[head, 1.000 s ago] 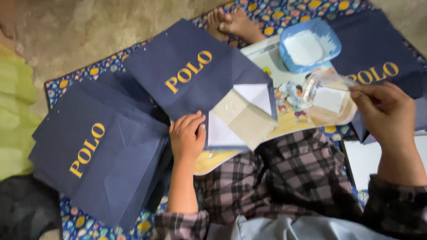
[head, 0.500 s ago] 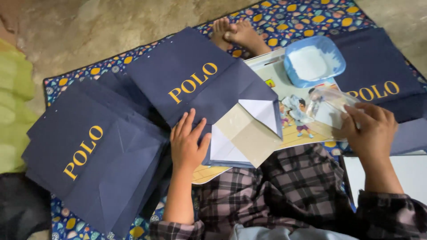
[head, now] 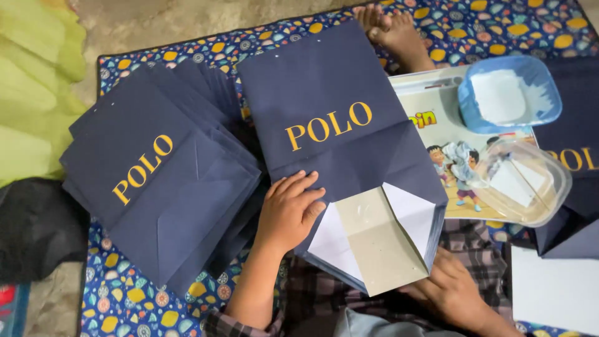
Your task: The person assembles dark blue paper bags with gold 'POLO' lettering by applying white adhesive to the inner flaps using a small brush, then folding and pressing the flaps to seal the bag. The person handles multiple bags sequentially, applying glue to different sections of the inner structure and smoothing the exterior.
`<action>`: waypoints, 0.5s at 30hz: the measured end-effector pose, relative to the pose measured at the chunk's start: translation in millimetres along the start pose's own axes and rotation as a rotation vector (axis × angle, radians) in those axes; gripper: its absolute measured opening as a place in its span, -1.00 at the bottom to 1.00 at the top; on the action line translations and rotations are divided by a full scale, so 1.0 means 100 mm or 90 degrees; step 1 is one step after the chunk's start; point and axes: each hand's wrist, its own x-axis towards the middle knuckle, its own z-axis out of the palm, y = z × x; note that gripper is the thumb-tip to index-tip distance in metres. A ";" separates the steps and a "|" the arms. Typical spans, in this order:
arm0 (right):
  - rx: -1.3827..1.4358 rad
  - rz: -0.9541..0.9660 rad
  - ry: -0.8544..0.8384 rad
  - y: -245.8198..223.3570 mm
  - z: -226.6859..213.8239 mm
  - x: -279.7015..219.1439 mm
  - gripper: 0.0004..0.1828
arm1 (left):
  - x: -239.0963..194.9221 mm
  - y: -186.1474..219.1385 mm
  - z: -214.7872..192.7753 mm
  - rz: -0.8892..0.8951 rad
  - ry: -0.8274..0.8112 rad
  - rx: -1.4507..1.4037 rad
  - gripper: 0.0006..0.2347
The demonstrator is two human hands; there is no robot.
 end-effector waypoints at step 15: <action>-0.099 0.025 -0.060 -0.10 -0.07 1.38 -0.26 | 0.62 -0.32 -0.01 0.006 -0.121 -0.155 -0.61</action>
